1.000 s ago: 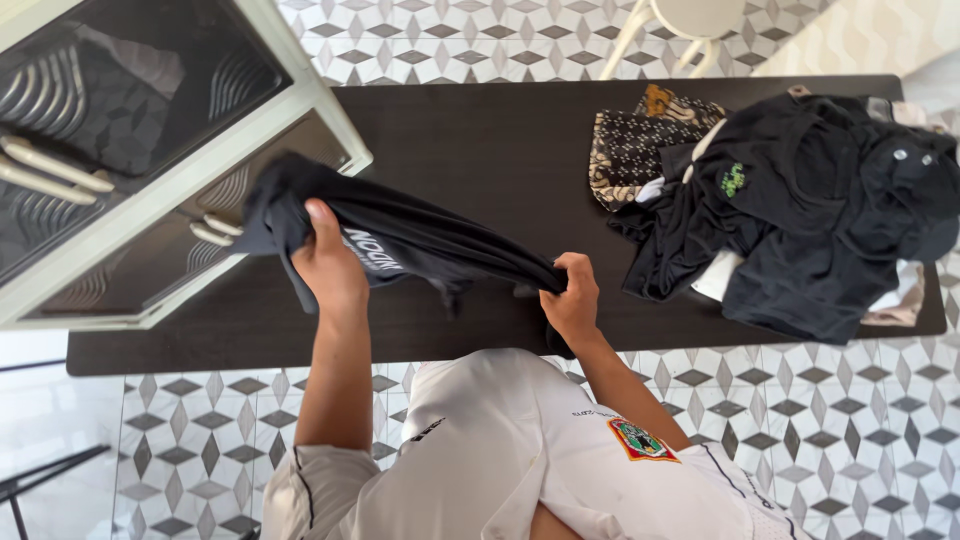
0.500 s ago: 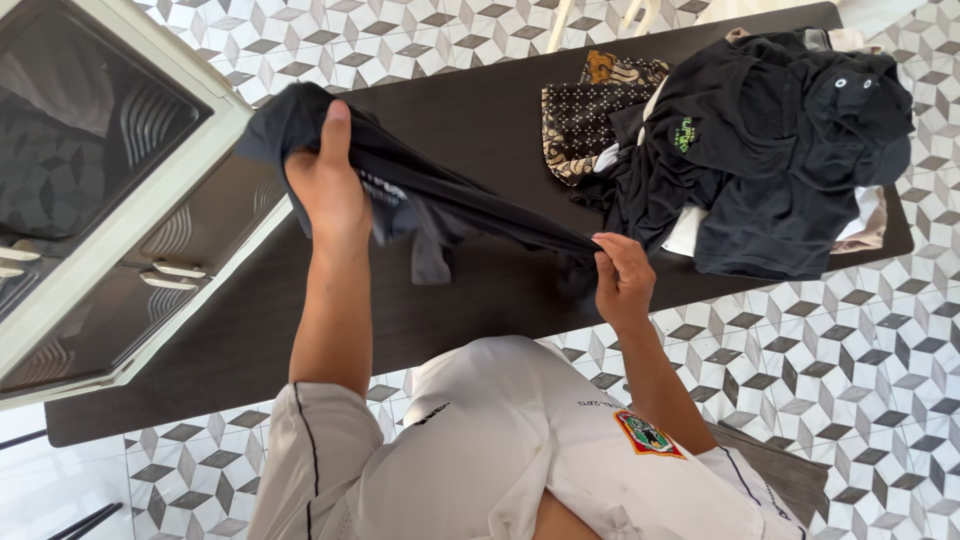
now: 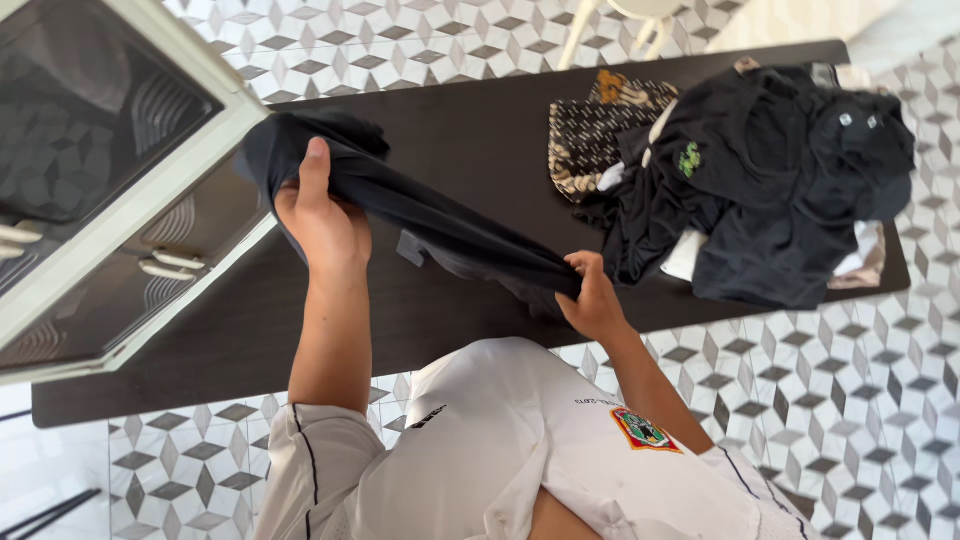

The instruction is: The person picks up a black shirt from a table, spreads it out, and folds it into a small rectangle before placing it inside a cabinet.

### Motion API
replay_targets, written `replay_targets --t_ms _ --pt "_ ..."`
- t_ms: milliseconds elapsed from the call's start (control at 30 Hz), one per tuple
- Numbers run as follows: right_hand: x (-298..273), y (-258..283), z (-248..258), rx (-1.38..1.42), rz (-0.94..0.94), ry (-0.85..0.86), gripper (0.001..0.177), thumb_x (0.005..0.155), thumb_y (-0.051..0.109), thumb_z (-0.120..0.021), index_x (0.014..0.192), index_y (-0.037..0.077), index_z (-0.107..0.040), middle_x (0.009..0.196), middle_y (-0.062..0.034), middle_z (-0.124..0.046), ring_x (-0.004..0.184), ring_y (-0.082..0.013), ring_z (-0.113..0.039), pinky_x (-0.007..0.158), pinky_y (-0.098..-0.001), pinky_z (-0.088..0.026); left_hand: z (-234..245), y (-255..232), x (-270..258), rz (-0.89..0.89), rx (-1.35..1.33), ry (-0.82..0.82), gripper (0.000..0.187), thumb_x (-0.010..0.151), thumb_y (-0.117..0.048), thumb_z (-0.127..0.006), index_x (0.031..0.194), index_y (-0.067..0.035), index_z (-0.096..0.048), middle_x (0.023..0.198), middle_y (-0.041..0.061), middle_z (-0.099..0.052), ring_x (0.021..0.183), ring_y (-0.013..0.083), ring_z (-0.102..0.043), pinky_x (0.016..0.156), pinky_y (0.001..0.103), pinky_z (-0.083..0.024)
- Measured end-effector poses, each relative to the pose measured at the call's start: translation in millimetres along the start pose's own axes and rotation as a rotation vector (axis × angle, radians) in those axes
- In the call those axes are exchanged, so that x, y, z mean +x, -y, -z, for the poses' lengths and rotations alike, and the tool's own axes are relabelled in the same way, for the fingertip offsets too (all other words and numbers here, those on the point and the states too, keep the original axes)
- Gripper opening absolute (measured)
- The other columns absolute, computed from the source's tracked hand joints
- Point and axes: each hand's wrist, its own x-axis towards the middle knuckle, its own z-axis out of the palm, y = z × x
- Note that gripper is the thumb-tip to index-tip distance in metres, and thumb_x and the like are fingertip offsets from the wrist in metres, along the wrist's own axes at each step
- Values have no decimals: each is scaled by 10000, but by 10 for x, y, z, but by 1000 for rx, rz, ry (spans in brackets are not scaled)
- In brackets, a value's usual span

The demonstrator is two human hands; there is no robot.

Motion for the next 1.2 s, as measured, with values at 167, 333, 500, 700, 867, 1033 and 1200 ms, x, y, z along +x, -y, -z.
replay_targets --t_ms 167,333,500,700,867,1033,1200 --pt "148 149 -52 155 170 -21 306 933 44 -733 1127 61 -497 1243 -161 -626 1006 -293 -672 858 -365 -544 112 -183 -43 -58 -5 -31 86 933 -71 -679 955 4 -645 878 73 -682 778 176 -685 747 339 -589" --pt "204 131 -102 182 264 -51 128 981 45 -664 1108 48 -678 1232 -134 -611 1033 -228 -665 860 -337 -544 422 -74 9 -86 16 -142 262 1009 -90 -756 864 -39 -543 774 19 -547 578 98 -454 465 256 -335" --pt "165 -94 -313 421 -483 228 306 1125 271 -508 1228 41 -681 994 -114 -653 881 -138 -576 817 -300 -496 303 196 521 38 230 -95 357 903 -145 -738 1172 34 -586 1023 52 -698 928 131 -694 744 301 -586" --pt "139 -118 -773 414 -536 369 536 914 291 -758 1297 16 -501 1205 -79 -639 1141 -158 -591 988 -325 -464 347 905 933 233 770 844 753 1046 -149 -658 1607 27 -187 1676 204 -255 1500 303 -392 1182 370 -428" --pt "-50 -741 -1173 895 -1009 147 416 934 197 -630 1307 28 -557 1281 -125 -640 1172 -250 -619 1039 -426 -508 1377 1659 620 578 636 715 672 1009 -106 -653 1581 -3 -316 1627 221 -388 1513 295 -390 1188 360 -393" --pt "-104 -749 -958 1334 -1299 95 453 1049 321 -417 1336 13 -583 1355 -98 -661 1243 -257 -626 1108 -440 -448 1973 1874 -208 391 1210 817 295 1058 -243 -698 1255 -24 -692 1186 167 -744 1093 249 -706 955 323 -561" --pt "110 -246 -1216 1583 -1083 454 400 1084 378 -477 1356 100 -570 1350 -84 -606 1216 -253 -596 1075 -470 -461 1432 1800 -1108 977 912 644 519 894 -285 -735 1340 -88 -555 1088 130 -688 944 247 -716 773 377 -543"
